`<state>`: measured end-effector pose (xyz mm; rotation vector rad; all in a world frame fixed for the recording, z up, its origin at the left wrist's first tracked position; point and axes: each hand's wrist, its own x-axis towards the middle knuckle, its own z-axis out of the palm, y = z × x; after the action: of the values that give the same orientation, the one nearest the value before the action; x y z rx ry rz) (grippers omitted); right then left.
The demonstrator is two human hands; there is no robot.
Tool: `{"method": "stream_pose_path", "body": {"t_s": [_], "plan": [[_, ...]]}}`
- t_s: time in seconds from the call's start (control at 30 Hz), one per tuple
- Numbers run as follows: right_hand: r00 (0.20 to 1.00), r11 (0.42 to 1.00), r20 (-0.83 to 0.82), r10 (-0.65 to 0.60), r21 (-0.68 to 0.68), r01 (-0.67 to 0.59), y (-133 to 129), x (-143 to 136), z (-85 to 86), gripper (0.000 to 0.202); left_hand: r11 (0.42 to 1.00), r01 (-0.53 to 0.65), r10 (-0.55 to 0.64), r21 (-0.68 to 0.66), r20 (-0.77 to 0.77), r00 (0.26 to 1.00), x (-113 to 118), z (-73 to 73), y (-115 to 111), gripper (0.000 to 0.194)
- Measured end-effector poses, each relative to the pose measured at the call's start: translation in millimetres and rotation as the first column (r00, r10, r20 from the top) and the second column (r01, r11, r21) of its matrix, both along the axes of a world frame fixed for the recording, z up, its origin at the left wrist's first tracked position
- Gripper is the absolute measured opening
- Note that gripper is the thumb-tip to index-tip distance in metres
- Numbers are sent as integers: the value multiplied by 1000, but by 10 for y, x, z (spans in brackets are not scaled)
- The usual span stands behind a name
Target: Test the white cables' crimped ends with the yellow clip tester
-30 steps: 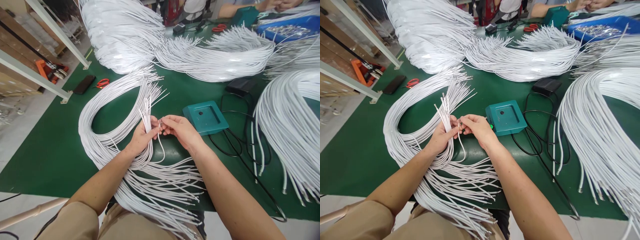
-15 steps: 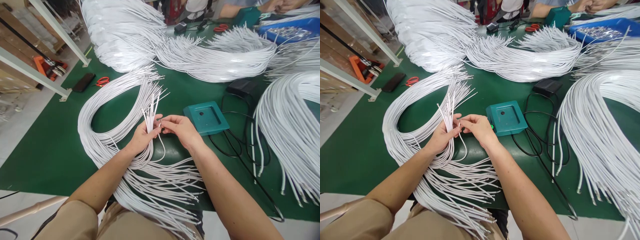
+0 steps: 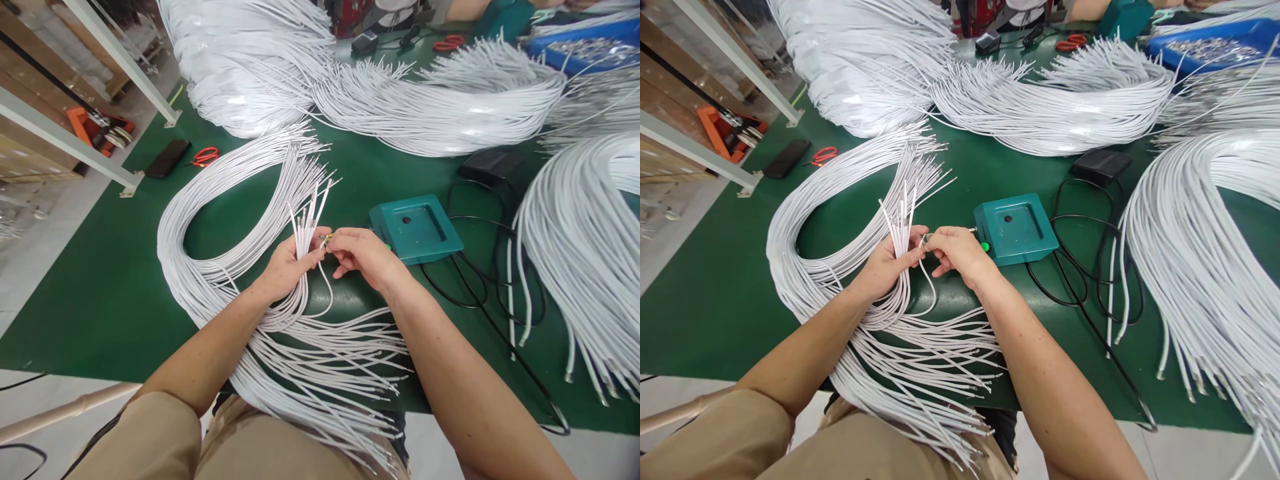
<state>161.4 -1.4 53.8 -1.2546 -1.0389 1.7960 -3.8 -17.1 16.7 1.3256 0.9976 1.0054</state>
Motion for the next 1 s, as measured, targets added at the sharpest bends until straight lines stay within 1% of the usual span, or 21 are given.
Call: {"method": "stream_pose_path", "body": {"t_s": [0.07, 0.17, 0.23, 0.3, 0.33, 0.37, 0.43, 0.47, 0.5, 0.53, 0.57, 0.6, 0.63, 0.67, 0.73, 0.83, 1.0], "plan": [[1000, 999, 19, -7, 44, 6, 2, 8, 11, 10, 1000, 18, -18, -1, 30, 999, -6, -8, 8, 39], [997, 980, 75, 0, 199, -15, 2, 13, 2, 21, 1000, 11, -11, -4, 57, 998, -10, -31, 18, 39], [985, 947, 173, 24, 313, -78, -3, 9, -34, 19, 999, 1, 3, -41, 101, 995, -6, -38, 21, 39], [949, 886, 314, -13, 444, -135, -14, 2, -84, 14, 993, 5, 18, -121, 186, 982, 3, -29, 23, 40], [919, 837, 391, -55, 519, -170, -21, -1, -108, 14, 985, 14, 28, -174, 237, 971, 8, -18, 25, 41], [876, 774, 469, -111, 594, -220, -29, -5, -128, 15, 973, 25, 43, -229, 286, 957, 12, -5, 28, 41], [755, 610, 607, -250, 704, -364, -43, -10, -149, 21, 945, 48, 75, -324, 358, 931, 13, 20, 40, 42], [679, 529, 663, -314, 716, -455, -45, -9, -150, 23, 933, 52, 92, -355, 375, 922, 10, 28, 49, 43], [600, 461, 710, -368, 700, -545, -44, -5, -147, 24, 926, 46, 107, -374, 381, 918, 7, 33, 60, 43], [525, 415, 741, -419, 670, -615, -38, 3, -141, 24, 923, 34, 122, -383, 375, 919, 2, 33, 72, 44], [457, 392, 759, -464, 639, -662, -28, 16, -133, 23, 924, 14, 136, -383, 361, 923, -1, 29, 82, 45], [399, 389, 767, -503, 613, -688, -15, 33, -126, 21, 926, -11, 149, -377, 340, 928, -4, 24, 91, 46], [348, 401, 774, -529, 590, -701, 0, 52, -122, 19, 930, -35, 159, -366, 315, 936, -5, 17, 97, 48], [304, 423, 785, -539, 565, -708, 15, 72, -120, 19, 935, -56, 165, -351, 289, 943, -5, 11, 101, 49], [243, 469, 822, -514, 507, -723, 38, 107, -120, 19, 944, -80, 164, -320, 245, 955, -2, 1, 100, 49], [219, 499, 859, -463, 457, -736, 46, 128, -120, 20, 958, -85, 145, -275, 207, 968, 3, -7, 93, 51], [211, 498, 871, -445, 436, -750, 32, 125, -123, 21, 971, -109, 143, -215, 152, 978, 13, -24, 85, 49]]}}
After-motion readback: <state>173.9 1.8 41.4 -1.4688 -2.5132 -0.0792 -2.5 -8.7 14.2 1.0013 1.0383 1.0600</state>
